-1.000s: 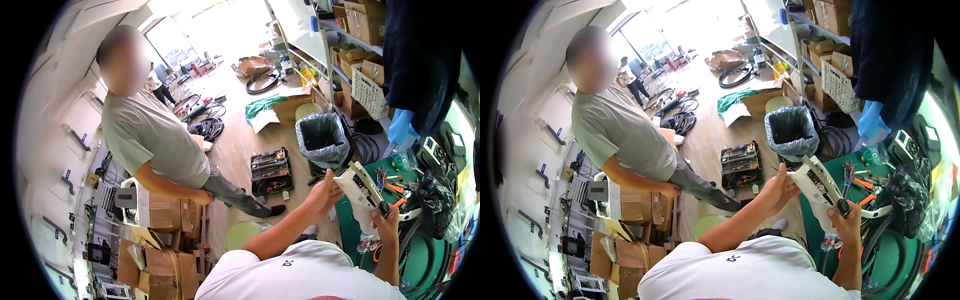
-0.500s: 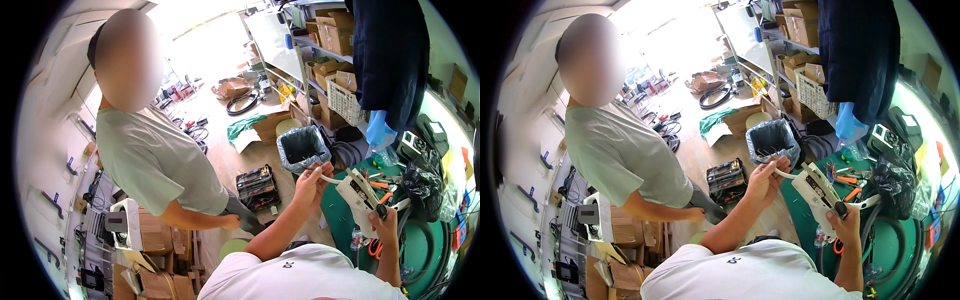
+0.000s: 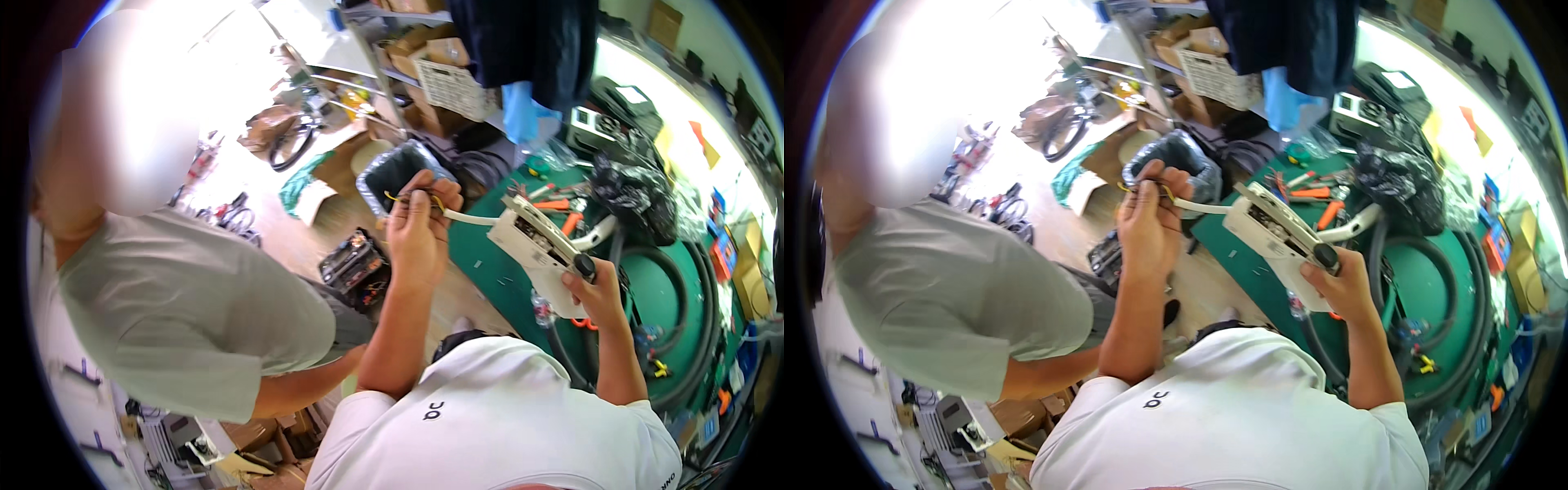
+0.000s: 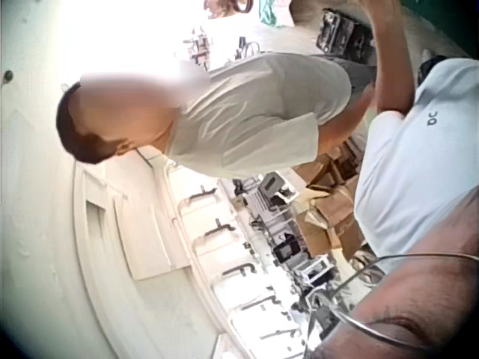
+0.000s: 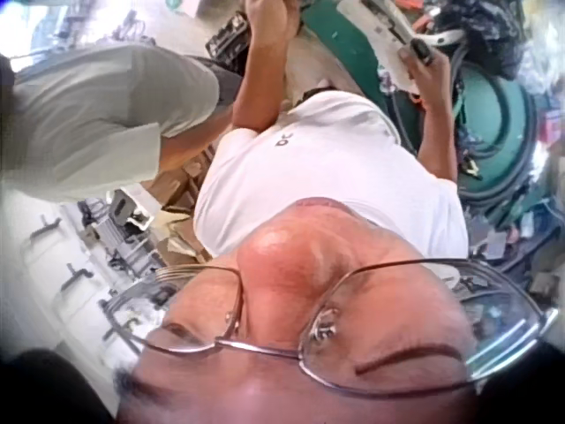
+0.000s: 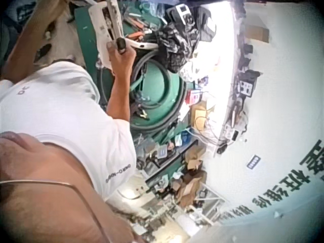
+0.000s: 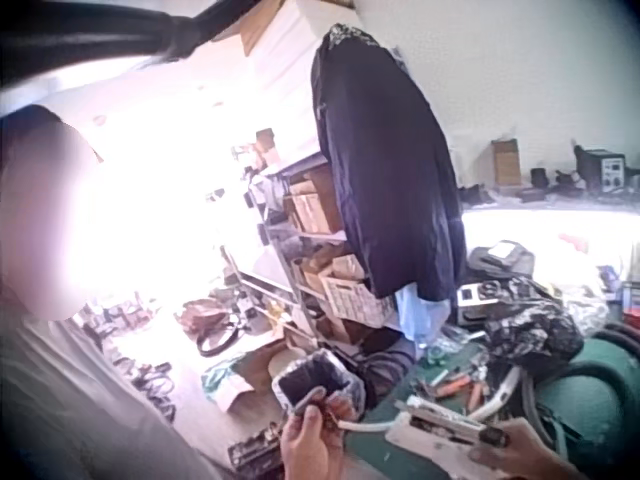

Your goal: The person manipulates multiple colored electrical wires within a white plastic housing, using wire cutters to trim the wire ends and stripping insulation to prepare the connections.

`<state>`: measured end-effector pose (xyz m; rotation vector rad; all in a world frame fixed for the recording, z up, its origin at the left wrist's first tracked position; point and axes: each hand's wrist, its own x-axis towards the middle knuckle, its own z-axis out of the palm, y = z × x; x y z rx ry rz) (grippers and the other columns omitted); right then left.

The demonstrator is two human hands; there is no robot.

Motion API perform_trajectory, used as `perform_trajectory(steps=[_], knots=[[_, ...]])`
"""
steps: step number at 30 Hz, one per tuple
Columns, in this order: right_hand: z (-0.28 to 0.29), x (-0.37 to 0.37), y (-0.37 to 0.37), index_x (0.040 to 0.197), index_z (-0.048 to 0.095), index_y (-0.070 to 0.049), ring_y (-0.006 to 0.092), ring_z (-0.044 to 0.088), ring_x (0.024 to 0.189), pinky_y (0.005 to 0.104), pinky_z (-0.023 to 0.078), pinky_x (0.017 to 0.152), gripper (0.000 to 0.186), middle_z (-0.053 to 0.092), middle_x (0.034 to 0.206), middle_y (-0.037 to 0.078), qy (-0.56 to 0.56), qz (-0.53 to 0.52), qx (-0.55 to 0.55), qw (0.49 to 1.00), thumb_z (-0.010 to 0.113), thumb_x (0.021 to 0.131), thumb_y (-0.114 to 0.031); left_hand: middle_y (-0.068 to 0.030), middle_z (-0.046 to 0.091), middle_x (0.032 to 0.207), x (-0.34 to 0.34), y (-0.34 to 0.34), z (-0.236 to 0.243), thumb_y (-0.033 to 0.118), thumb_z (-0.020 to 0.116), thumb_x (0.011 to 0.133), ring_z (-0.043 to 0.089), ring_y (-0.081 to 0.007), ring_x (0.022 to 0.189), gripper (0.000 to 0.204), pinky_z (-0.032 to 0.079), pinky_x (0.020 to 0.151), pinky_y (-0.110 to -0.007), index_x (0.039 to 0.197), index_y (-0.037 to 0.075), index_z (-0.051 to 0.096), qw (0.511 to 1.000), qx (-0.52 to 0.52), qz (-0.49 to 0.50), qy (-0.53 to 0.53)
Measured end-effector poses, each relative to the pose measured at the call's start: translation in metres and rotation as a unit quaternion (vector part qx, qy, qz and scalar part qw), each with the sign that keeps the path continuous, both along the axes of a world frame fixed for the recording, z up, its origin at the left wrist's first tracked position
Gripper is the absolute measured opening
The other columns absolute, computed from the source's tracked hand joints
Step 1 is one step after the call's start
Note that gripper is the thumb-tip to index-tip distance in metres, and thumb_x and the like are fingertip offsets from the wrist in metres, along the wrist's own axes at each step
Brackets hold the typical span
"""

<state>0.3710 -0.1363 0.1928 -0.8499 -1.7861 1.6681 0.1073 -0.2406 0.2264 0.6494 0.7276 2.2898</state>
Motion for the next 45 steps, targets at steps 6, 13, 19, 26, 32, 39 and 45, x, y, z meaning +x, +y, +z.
perform_trajectory(steps=[6,13,19,26,32,39,45], knots=[[0.000,0.015,-0.004,0.078,0.064,-0.001,0.0040,0.050,0.051,0.0209,0.038,0.045,0.025,0.054,0.058,-0.002,-0.017,-0.052,0.011,0.998,0.073,0.081,-0.024,-0.0152,0.063,0.114,-0.003,0.015,-0.005,0.018,0.046,0.100,0.061,-0.0272,0.106,0.028,0.050,0.093,-0.041,0.121,-0.001,0.054,0.999,-0.020,-0.045,0.001],[-0.002,0.020,-0.010,0.077,0.065,-0.002,0.0044,0.050,0.050,0.0208,0.038,0.045,0.028,0.055,0.059,-0.001,-0.020,-0.117,0.013,0.993,0.076,0.079,-0.027,-0.0175,0.063,0.115,-0.023,0.029,-0.018,0.021,0.044,0.102,0.062,-0.0253,0.102,0.032,0.051,0.091,-0.037,0.121,-0.002,0.054,0.996,-0.028,-0.083,-0.008],[-0.001,0.011,-0.014,0.076,0.065,-0.002,0.0042,0.049,0.049,0.0208,0.037,0.044,0.029,0.055,0.059,-0.002,-0.025,-0.139,0.017,0.990,0.077,0.079,-0.028,-0.0238,0.062,0.114,-0.039,0.042,-0.037,0.025,0.034,0.104,0.062,-0.0266,0.100,0.038,0.050,0.090,-0.037,0.122,-0.004,0.053,0.993,-0.036,-0.089,-0.064],[-0.007,-0.003,-0.012,0.076,0.064,-0.002,0.0042,0.049,0.049,0.0207,0.037,0.044,0.030,0.055,0.060,-0.002,-0.056,-0.182,0.012,0.982,0.077,0.079,-0.028,-0.0247,0.062,0.114,-0.054,0.048,-0.057,0.017,0.037,0.102,0.063,-0.0281,0.100,0.033,0.050,0.088,-0.037,0.128,0.000,0.047,0.988,-0.061,-0.115,-0.078],[-0.009,-0.003,-0.016,0.076,0.064,-0.002,0.0038,0.048,0.051,0.0211,0.036,0.045,0.028,0.055,0.061,-0.003,-0.065,-0.212,0.012,0.975,0.078,0.079,-0.026,-0.0193,0.061,0.121,-0.063,0.071,-0.057,0.018,0.039,0.101,0.058,-0.0300,0.113,0.033,0.047,0.095,-0.041,0.127,0.000,0.049,0.993,-0.088,-0.068,-0.038],[-0.016,0.013,-0.023,0.080,0.065,-0.002,0.0034,0.049,0.054,0.0203,0.036,0.047,0.025,0.057,0.064,-0.003,-0.046,-0.280,-0.020,0.959,0.077,0.079,-0.024,-0.0186,0.061,0.119,-0.059,0.097,-0.060,0.027,0.039,0.102,0.059,-0.0298,0.112,0.037,0.048,0.095,-0.041,0.121,-0.002,0.053,0.985,-0.123,-0.119,-0.024],[-0.018,0.035,-0.030,0.084,0.066,-0.001,0.0036,0.049,0.054,0.0207,0.036,0.048,0.023,0.058,0.066,-0.002,-0.047,-0.319,-0.027,0.946,0.075,0.080,-0.021,-0.0191,0.061,0.119,-0.042,0.114,-0.061,0.028,0.037,0.103,0.059,-0.0302,0.112,0.039,0.048,0.095,-0.040,0.121,-0.003,0.053,0.975,-0.122,-0.176,-0.058]])
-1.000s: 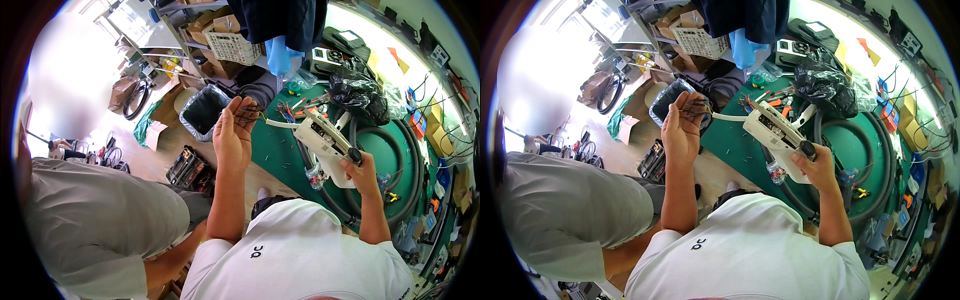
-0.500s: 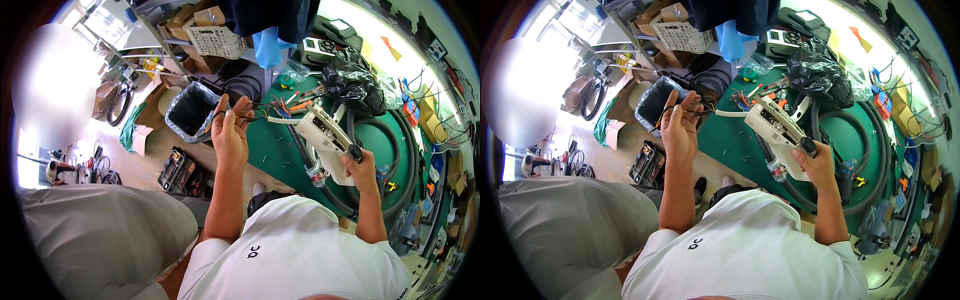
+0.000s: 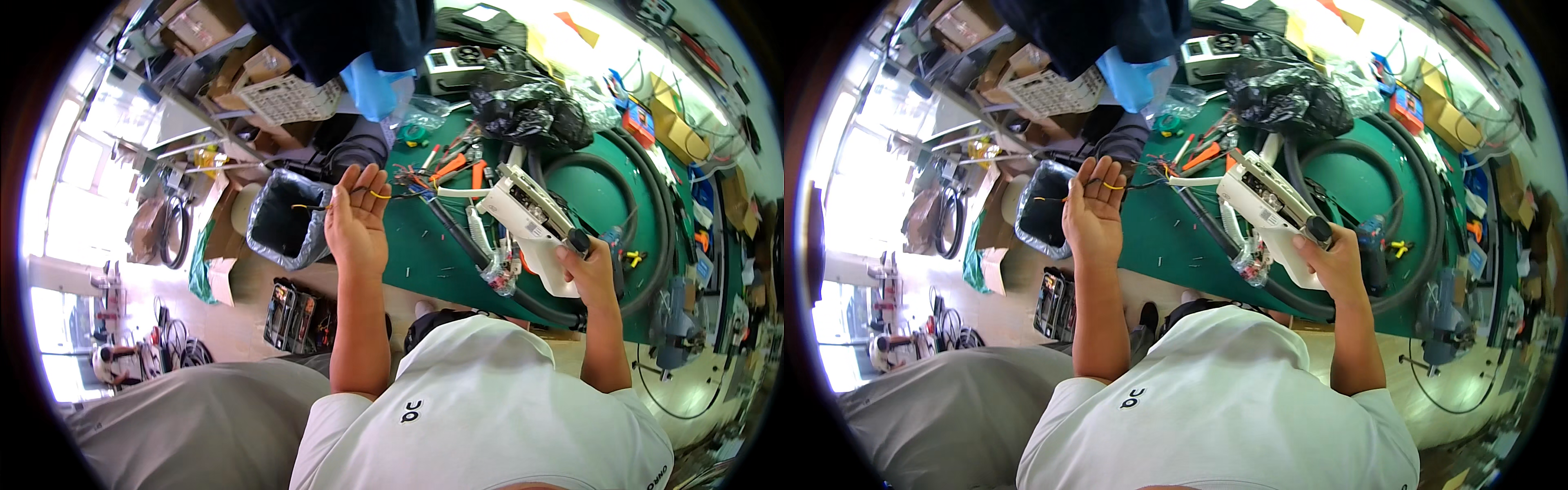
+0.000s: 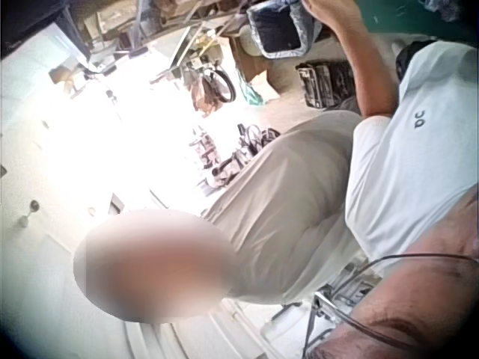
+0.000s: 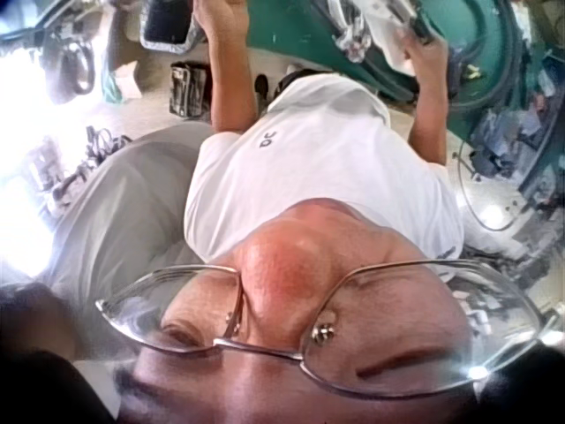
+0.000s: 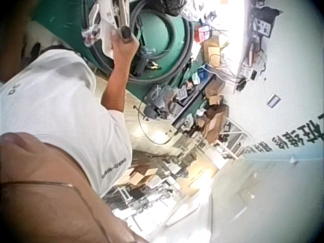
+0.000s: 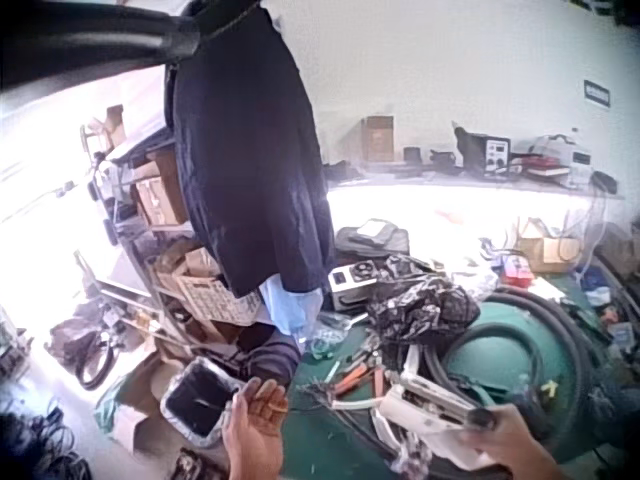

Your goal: The person manipulates multiple colored electrical wires within a white plastic housing, using wire cutters to trim the wire ends and stripping insulation to prepare the connections.

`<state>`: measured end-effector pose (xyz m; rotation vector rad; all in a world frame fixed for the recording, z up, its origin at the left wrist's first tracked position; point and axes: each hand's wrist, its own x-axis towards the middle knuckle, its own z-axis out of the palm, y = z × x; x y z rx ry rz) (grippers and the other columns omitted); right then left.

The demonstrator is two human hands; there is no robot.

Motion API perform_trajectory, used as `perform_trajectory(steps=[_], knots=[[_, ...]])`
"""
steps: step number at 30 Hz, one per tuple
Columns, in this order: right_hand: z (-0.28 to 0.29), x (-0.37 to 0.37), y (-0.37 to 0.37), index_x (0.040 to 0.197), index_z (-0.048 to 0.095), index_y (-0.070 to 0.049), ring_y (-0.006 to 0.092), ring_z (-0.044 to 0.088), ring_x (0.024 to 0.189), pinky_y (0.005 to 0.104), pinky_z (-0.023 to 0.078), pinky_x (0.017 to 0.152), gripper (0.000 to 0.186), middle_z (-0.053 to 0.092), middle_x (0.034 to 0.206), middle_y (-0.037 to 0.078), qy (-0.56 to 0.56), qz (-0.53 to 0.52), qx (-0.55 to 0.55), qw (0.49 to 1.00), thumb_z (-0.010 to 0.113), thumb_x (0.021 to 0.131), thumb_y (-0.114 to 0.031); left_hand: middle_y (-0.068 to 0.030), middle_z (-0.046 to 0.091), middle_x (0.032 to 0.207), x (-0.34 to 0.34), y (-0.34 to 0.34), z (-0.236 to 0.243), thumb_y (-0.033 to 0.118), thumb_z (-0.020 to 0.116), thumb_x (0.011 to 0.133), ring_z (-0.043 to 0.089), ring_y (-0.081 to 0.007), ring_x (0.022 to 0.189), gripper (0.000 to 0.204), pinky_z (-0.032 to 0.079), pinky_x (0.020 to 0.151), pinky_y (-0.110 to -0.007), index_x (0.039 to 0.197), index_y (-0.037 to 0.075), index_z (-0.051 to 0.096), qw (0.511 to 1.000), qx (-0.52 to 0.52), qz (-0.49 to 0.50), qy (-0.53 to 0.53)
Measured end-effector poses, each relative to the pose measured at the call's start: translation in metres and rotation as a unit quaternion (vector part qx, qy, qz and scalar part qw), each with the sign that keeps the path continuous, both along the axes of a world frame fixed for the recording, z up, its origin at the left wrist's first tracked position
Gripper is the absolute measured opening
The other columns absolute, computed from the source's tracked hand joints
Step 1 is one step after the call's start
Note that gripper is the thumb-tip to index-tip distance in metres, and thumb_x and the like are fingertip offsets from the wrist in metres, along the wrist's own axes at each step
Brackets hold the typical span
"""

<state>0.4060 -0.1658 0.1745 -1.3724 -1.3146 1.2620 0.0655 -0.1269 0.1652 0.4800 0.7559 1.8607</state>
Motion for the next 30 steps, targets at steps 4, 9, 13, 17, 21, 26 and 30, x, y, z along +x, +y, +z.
perform_trajectory(steps=[4,9,13,17,21,26,30], knots=[[0.002,0.018,-0.009,0.084,0.066,0.000,0.0038,0.050,0.055,0.0211,0.037,0.048,0.023,0.058,0.066,-0.002,-0.002,-0.028,-0.001,1.000,0.076,0.079,-0.020,-0.0179,0.061,0.120,0.012,0.005,-0.016,0.027,0.037,0.103,0.060,-0.0289,0.111,0.039,0.050,0.093,-0.039,0.122,-0.002,0.053,0.996,-0.082,-0.045,-0.013],[-0.002,0.037,-0.023,0.082,0.065,-0.002,0.0046,0.049,0.054,0.0221,0.037,0.048,0.024,0.057,0.064,-0.001,0.005,-0.065,-0.013,0.998,0.076,0.080,-0.023,-0.0177,0.063,0.115,0.035,0.006,-0.047,0.023,0.042,0.101,0.064,-0.0272,0.101,0.033,0.053,0.086,-0.037,0.120,-0.001,0.053,0.986,-0.139,-0.090,-0.019],[-0.002,0.054,-0.030,0.078,0.064,-0.003,0.0043,0.047,0.050,0.0217,0.034,0.045,0.024,0.055,0.060,-0.002,0.023,-0.108,0.001,0.994,0.075,0.080,-0.023,-0.0164,0.064,0.112,0.059,0.012,-0.052,0.021,0.044,0.100,0.064,-0.0253,0.100,0.029,0.053,0.085,-0.036,0.120,0.002,0.054,0.976,-0.191,-0.109,-0.007],[-0.011,0.076,-0.033,0.074,0.061,-0.004,0.0054,0.043,0.043,0.0223,0.032,0.042,0.023,0.050,0.055,-0.003,0.044,-0.194,-0.005,0.980,0.072,0.081,-0.023,-0.0161,0.065,0.110,0.093,0.012,-0.007,0.021,0.051,0.097,0.064,-0.0260,0.102,0.029,0.051,0.088,-0.037,0.118,0.001,0.057,0.981,-0.086,-0.171,0.037],[-0.017,0.097,-0.037,0.074,0.058,-0.003,0.0086,0.043,0.040,0.0238,0.032,0.040,0.021,0.048,0.052,0.000,0.127,-0.216,0.037,0.967,0.065,0.083,-0.022,-0.0159,0.066,0.106,0.112,-0.004,0.034,0.019,0.050,0.098,0.065,-0.0259,0.099,0.026,0.052,0.087,-0.037,0.113,0.000,0.059,0.976,0.040,-0.175,0.123],[-0.030,0.105,-0.033,0.072,0.055,-0.004,0.0095,0.043,0.041,0.0244,0.032,0.040,0.020,0.046,0.052,0.000,0.101,-0.173,0.037,0.979,0.065,0.082,-0.019,-0.0117,0.066,0.095,0.106,-0.037,0.007,0.017,0.052,0.097,0.066,-0.0231,0.088,0.019,0.054,0.080,-0.034,0.106,0.001,0.059,0.988,-0.022,-0.142,0.064],[-0.048,0.110,-0.027,0.072,0.055,-0.005,0.0088,0.042,0.040,0.0243,0.033,0.040,0.022,0.046,0.052,-0.001,0.063,-0.097,0.036,0.993,0.066,0.084,-0.019,-0.0047,0.061,0.088,0.106,-0.057,-0.031,0.013,0.061,0.092,0.063,-0.0164,0.077,0.013,0.054,0.074,-0.030,0.098,0.004,0.055,0.984,-0.150,-0.065,0.070]])
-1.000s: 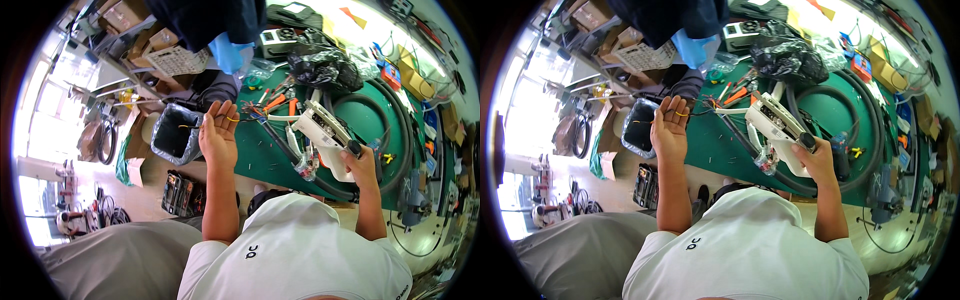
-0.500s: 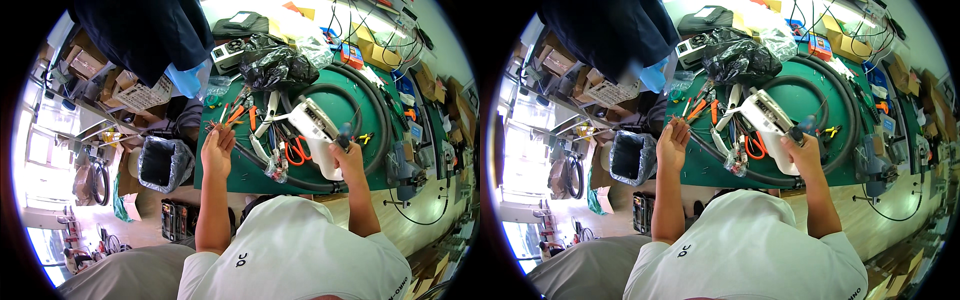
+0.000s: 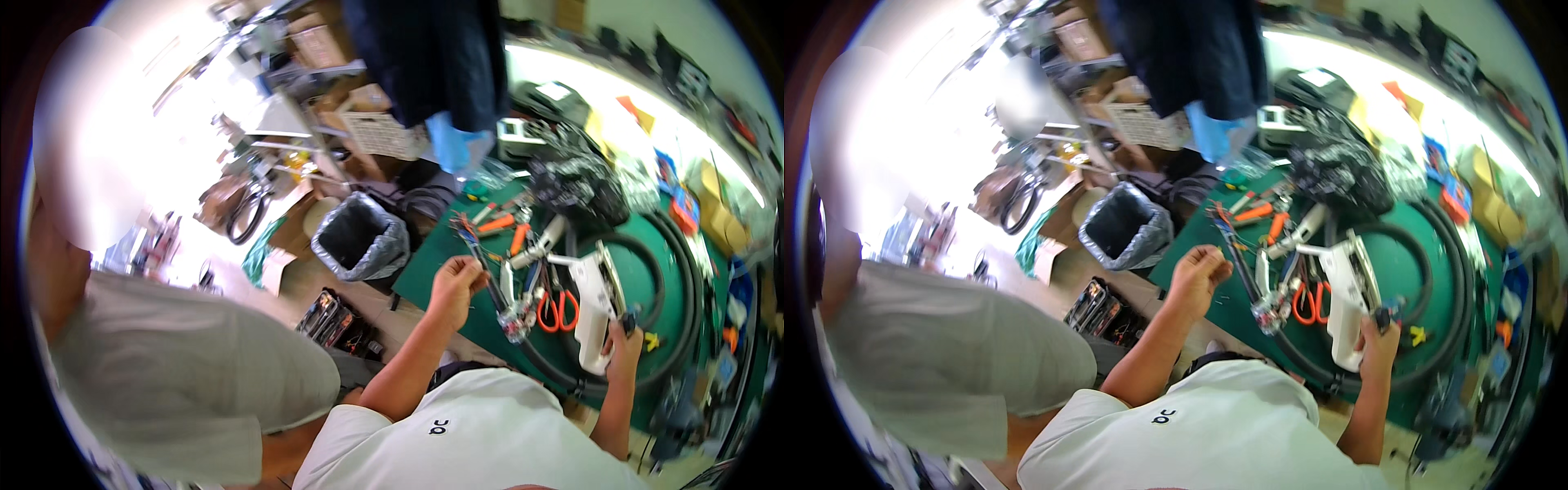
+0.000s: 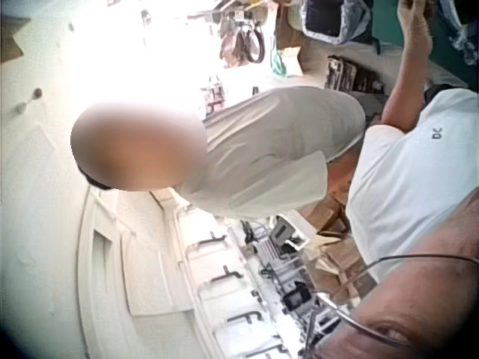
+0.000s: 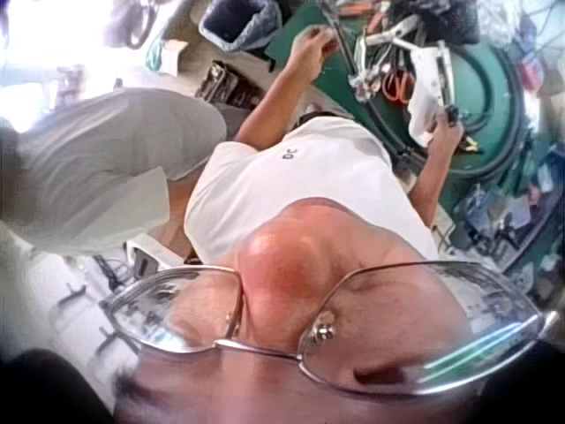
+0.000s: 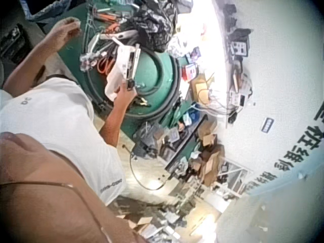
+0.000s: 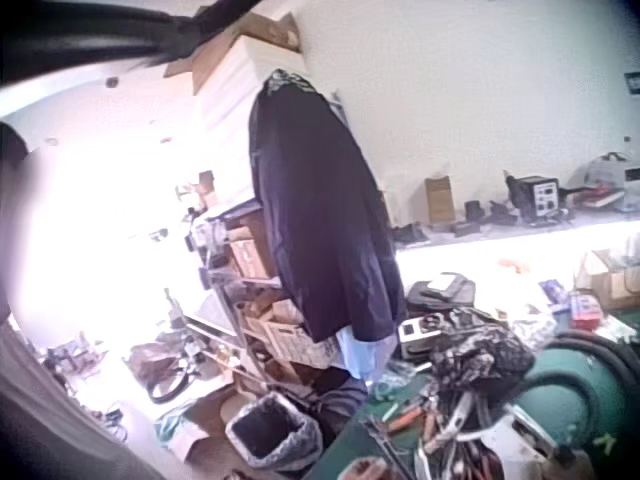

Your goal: The person manipulates multiple colored electrical wires within a white plastic housing, using wire cutters to trim the wire ends and stripping insulation to prepare the connections.

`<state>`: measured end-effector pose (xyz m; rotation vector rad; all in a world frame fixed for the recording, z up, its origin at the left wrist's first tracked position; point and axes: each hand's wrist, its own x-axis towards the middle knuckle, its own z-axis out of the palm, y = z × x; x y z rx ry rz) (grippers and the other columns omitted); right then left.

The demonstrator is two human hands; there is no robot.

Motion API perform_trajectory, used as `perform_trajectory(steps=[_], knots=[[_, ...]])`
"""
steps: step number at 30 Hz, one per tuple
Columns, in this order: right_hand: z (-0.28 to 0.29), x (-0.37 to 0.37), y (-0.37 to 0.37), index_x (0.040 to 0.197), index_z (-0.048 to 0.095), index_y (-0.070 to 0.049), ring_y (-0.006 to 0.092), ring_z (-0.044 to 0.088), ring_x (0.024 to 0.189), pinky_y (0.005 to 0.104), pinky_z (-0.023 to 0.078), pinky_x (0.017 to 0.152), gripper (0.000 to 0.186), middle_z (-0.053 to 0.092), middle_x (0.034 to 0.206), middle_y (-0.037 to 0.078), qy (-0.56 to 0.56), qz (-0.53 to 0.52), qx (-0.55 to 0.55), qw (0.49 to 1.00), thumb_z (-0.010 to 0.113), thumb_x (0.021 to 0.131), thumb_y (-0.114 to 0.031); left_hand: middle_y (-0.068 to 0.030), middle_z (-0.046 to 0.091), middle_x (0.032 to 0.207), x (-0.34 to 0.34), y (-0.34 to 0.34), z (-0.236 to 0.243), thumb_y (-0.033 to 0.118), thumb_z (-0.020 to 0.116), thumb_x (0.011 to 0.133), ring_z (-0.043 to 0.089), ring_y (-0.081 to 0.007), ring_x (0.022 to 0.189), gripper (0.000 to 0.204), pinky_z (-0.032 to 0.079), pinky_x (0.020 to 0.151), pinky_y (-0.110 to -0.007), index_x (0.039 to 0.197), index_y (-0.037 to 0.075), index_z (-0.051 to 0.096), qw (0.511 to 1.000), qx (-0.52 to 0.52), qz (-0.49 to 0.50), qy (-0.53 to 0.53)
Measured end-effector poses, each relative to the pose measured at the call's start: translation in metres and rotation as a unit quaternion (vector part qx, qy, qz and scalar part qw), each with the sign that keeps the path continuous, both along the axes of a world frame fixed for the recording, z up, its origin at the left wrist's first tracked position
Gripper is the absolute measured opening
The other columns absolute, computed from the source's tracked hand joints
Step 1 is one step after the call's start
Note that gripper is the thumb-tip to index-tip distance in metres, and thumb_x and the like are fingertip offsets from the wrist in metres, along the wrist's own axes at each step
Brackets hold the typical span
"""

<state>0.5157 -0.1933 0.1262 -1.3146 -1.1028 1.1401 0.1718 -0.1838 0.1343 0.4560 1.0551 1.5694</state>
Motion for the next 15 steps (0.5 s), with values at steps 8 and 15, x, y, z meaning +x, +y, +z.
perform_trajectory(steps=[8,15], knots=[[-0.005,-0.025,0.022,0.072,0.057,-0.005,0.0079,0.043,0.041,0.0231,0.033,0.039,0.026,0.047,0.052,-0.001,0.010,0.124,-0.034,0.992,0.070,0.084,-0.023,-0.0052,0.059,0.095,-0.007,-0.066,-0.044,0.009,0.061,0.090,0.061,-0.0130,0.082,0.026,0.052,0.076,-0.026,0.113,0.000,0.055,0.982,-0.096,0.116,0.112],[-0.006,-0.040,0.033,0.073,0.059,-0.004,0.0072,0.045,0.041,0.0220,0.035,0.039,0.027,0.050,0.053,-0.001,0.036,0.186,-0.022,0.982,0.074,0.082,-0.025,-0.0057,0.062,0.092,-0.006,-0.094,-0.054,0.006,0.061,0.088,0.060,-0.0115,0.080,0.020,0.050,0.075,-0.025,0.106,-0.002,0.059,0.948,-0.121,0.174,0.238]])
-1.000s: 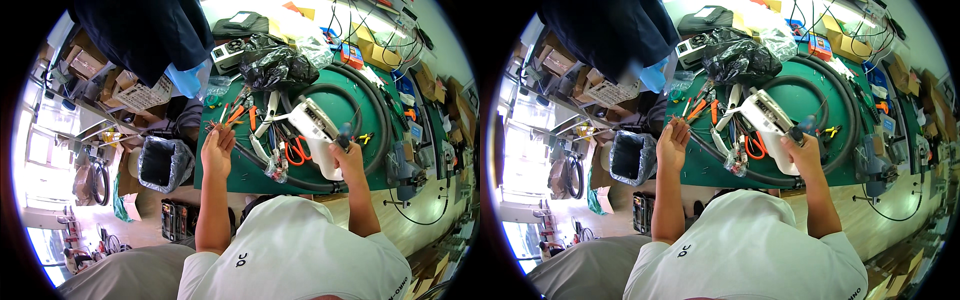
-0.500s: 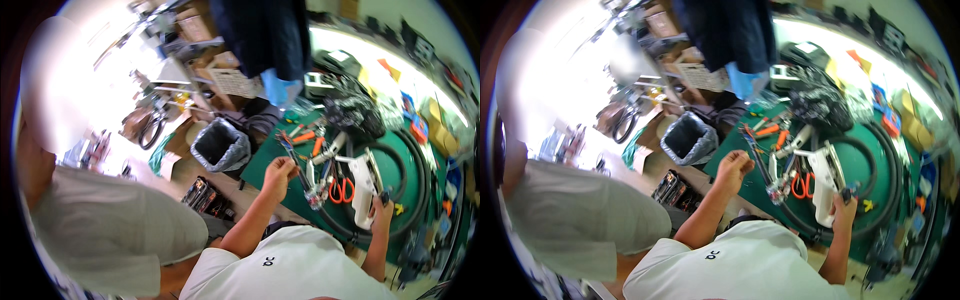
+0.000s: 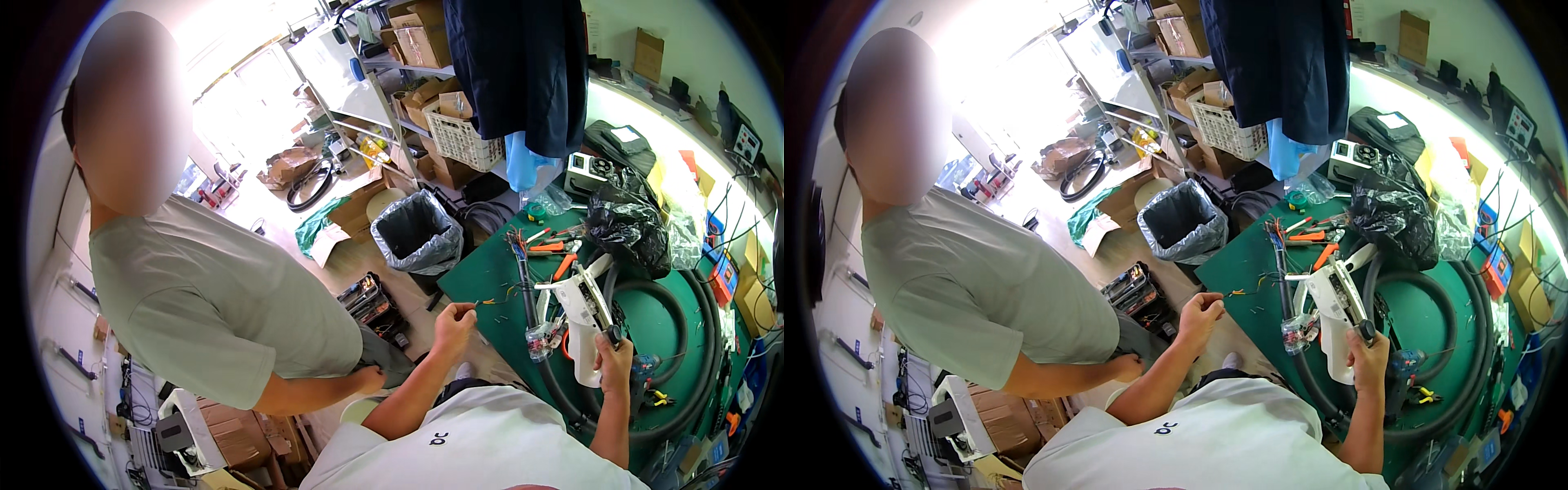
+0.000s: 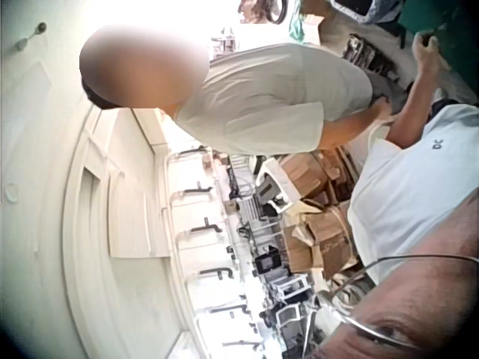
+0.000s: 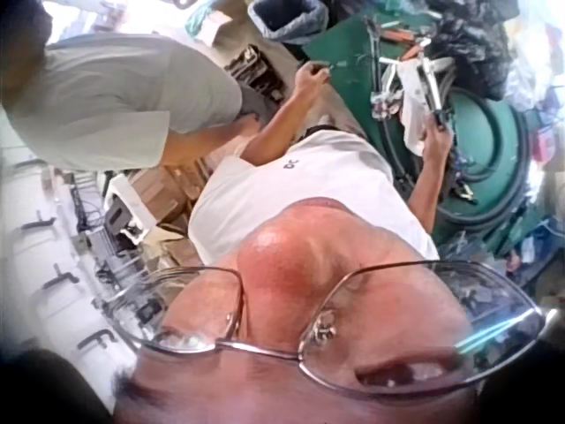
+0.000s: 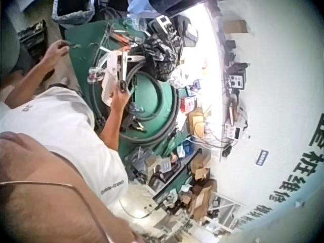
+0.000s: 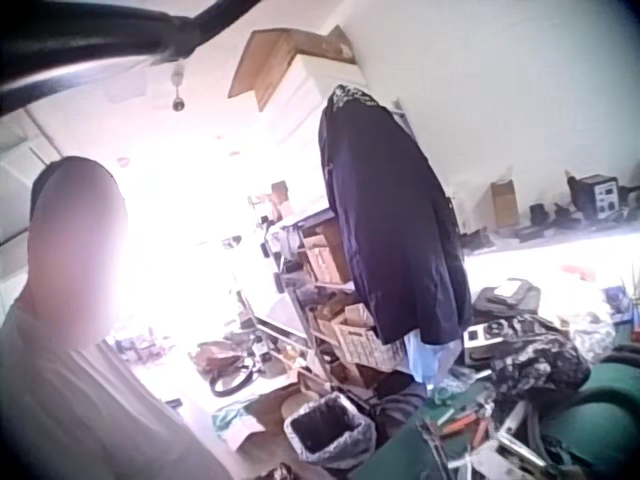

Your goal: The person manipulates multiple colored electrical wires within a white plastic housing, using wire cutters to trim the wire ends and stripping insulation to prepare the connections.

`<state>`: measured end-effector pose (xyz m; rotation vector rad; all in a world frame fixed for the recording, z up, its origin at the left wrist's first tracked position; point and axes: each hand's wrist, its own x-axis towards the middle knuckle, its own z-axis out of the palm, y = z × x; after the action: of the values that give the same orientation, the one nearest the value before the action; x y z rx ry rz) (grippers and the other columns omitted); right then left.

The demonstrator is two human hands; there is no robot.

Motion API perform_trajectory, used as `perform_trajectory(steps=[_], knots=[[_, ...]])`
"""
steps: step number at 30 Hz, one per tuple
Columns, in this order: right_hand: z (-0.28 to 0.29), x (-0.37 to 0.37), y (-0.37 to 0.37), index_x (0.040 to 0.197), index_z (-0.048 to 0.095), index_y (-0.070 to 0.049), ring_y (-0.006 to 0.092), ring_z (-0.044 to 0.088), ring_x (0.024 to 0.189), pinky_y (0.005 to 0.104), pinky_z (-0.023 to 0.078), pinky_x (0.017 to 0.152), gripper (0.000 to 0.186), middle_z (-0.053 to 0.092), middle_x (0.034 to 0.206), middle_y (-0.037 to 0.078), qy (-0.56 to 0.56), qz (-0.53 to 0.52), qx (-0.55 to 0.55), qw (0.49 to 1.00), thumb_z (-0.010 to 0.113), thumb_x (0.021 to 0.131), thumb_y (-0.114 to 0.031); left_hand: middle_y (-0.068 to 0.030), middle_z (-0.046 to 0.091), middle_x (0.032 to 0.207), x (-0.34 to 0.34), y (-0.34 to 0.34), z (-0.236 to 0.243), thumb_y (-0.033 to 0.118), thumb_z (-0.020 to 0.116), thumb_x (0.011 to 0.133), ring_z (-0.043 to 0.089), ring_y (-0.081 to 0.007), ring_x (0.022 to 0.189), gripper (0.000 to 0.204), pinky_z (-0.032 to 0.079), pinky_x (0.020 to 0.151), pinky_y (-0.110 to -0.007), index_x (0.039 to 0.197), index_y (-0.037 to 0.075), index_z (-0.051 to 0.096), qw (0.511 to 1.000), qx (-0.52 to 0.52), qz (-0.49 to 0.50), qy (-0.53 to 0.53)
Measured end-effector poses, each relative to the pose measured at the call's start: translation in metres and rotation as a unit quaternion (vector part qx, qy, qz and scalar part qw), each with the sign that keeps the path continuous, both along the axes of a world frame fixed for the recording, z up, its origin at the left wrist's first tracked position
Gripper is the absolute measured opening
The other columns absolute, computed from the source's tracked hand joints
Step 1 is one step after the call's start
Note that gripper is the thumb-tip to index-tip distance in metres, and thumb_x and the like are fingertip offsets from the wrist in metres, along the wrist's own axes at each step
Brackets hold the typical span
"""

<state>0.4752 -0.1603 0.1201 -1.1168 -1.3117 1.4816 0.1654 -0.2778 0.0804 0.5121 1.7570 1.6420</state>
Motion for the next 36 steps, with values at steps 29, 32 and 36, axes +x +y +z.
perform_trajectory(steps=[29,32,36], knots=[[0.012,-0.026,0.006,0.072,0.060,-0.005,0.0065,0.046,0.039,0.0217,0.035,0.037,0.028,0.050,0.051,-0.001,-0.021,0.098,-0.001,0.995,0.075,0.081,-0.027,-0.0067,0.065,0.086,0.011,-0.037,0.026,0.014,0.062,0.093,0.059,-0.0106,0.076,0.018,0.047,0.069,-0.025,0.099,-0.002,0.060,0.984,-0.054,-0.157,0.070],[0.008,-0.034,-0.002,0.072,0.060,-0.004,0.0067,0.046,0.040,0.0221,0.035,0.037,0.030,0.050,0.052,-0.002,-0.010,0.101,0.001,0.995,0.076,0.080,-0.027,-0.0071,0.065,0.085,0.014,-0.033,0.028,0.015,0.062,0.093,0.059,-0.0107,0.076,0.019,0.048,0.070,-0.025,0.098,-0.003,0.059,0.989,-0.018,-0.134,0.062],[0.014,-0.037,0.001,0.073,0.060,-0.003,0.0066,0.045,0.040,0.0221,0.034,0.037,0.028,0.049,0.052,-0.002,-0.020,0.125,0.003,0.992,0.075,0.080,-0.026,-0.0070,0.065,0.084,0.009,-0.016,0.026,0.015,0.060,0.095,0.060,-0.0111,0.075,0.018,0.050,0.070,-0.025,0.095,-0.002,0.057,0.994,0.059,-0.072,0.052]])
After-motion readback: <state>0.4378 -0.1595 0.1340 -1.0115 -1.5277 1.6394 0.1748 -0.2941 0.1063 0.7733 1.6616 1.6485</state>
